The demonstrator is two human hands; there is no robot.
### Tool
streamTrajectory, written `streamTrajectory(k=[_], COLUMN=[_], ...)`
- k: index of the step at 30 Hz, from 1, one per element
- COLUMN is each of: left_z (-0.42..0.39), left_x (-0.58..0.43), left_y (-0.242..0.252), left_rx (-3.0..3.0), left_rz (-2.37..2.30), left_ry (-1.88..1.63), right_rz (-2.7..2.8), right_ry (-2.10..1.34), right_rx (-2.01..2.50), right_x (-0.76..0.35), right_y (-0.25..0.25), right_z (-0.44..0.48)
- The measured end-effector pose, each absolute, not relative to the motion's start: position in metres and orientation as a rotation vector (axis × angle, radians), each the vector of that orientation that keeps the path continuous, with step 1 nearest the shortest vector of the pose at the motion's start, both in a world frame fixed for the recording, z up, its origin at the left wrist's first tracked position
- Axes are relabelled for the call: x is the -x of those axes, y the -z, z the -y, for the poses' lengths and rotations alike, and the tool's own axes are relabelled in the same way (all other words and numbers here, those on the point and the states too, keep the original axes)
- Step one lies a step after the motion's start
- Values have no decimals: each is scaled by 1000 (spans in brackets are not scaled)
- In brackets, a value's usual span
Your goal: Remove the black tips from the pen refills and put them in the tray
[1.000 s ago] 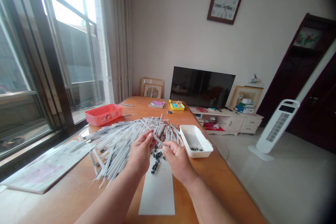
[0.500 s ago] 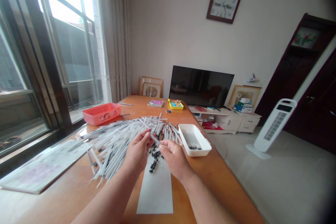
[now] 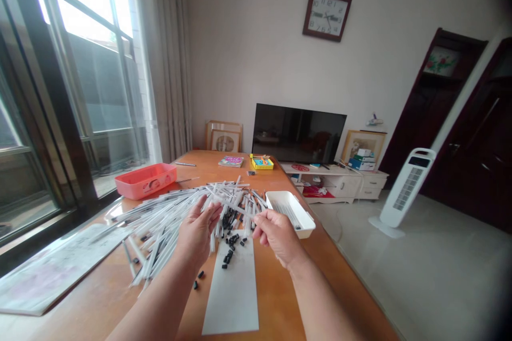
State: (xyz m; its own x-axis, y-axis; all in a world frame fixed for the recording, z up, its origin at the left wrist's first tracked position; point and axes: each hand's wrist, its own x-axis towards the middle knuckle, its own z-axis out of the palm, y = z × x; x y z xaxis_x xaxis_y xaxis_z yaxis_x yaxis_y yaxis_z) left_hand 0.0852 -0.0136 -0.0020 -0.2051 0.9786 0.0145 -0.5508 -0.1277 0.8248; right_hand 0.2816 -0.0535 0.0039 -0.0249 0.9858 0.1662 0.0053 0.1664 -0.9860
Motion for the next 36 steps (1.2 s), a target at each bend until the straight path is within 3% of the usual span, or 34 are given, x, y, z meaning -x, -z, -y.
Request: streamTrajectory(k=[4,8,16,36], left_z=[14,10,4,1], left_x=[-81,-76,-67,-60], left_y=[1,4,10,10], left_rx=[-725,-734,-795,-774], left_rz=[-938,-1012,-1082,-1136], left_ry=[-1647,-1658,-1668,-1692], right_rz=[1178,1091,1207,1368], right_ry=[-788,-304,48,39], right_rx=[1150,1506,2102,2250], right_x=[-309,-344,-361,-350], right_y=[-4,-3,1,17], right_z=[41,31,28,16])
